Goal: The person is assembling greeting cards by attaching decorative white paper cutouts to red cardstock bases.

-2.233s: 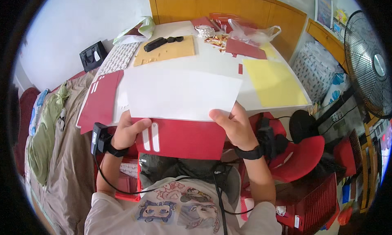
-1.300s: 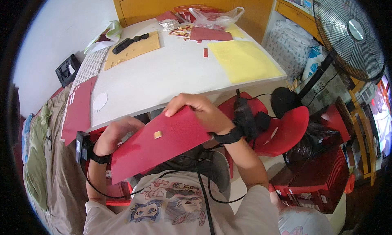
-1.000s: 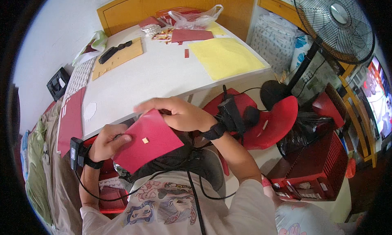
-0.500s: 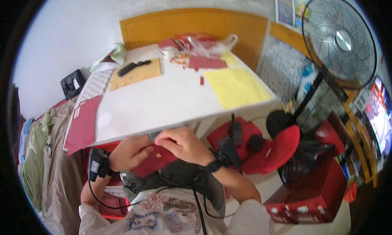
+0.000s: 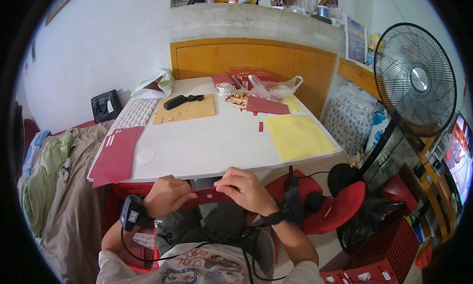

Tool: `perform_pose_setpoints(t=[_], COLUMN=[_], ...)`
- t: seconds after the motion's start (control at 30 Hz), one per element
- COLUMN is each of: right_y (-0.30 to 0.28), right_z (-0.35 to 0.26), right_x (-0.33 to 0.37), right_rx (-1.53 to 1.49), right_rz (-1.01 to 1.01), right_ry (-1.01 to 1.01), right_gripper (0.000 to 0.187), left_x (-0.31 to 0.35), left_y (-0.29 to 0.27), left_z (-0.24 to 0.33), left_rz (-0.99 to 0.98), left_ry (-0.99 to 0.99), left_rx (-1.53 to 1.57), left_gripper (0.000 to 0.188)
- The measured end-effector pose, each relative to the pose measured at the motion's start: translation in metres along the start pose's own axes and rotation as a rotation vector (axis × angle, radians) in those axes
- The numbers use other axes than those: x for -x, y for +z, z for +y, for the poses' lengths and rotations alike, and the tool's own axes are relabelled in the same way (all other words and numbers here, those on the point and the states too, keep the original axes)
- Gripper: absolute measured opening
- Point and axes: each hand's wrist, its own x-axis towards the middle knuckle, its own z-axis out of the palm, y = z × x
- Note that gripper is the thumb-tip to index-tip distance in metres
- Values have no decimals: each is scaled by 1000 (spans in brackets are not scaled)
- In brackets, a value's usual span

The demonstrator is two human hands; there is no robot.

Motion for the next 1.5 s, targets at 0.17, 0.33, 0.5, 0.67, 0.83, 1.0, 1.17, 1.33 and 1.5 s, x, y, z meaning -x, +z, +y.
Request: perform_pose_setpoints(t=[0.17, 0.33, 0.5, 0.67, 0.83, 1.0, 1.17, 1.33, 1.5], right_y=[6, 3, 2, 12, 7, -1, 9, 4, 10], right_z=[-1, -5, -5, -7, 4, 1, 2, 1, -4], right_x=[-9, -10, -9, -13, -5, -5, -4, -3, -15], right_rx=[545, 761, 741, 661, 705, 641, 625, 585, 560], right_rz=[-52, -67, -40, -66, -85, -72, -68, -114, -120], right_ry=[-176, -205, -183, -221, -195, -181, -242, -242, -187], right_gripper=[5, 6, 14, 17, 19, 15, 14, 16, 18], left_x=[-13, -20, -12, -17, -15, -7, -11, -17, -24], left_y=[9, 5, 5, 5, 5, 3, 6, 3, 4], left_z=[7, 16, 5, 14, 15, -3, 9, 15, 12], left_rz=[123, 164, 151, 81, 285, 206, 130, 325, 245], left_ry=[-10, -64, -45, -94, -31, 47, 72, 142, 155], left_rx=[-275, -369, -299, -368, -264, -161, -244, -173, -128], left_gripper=[24, 22, 21, 20, 23, 22, 17, 12, 10])
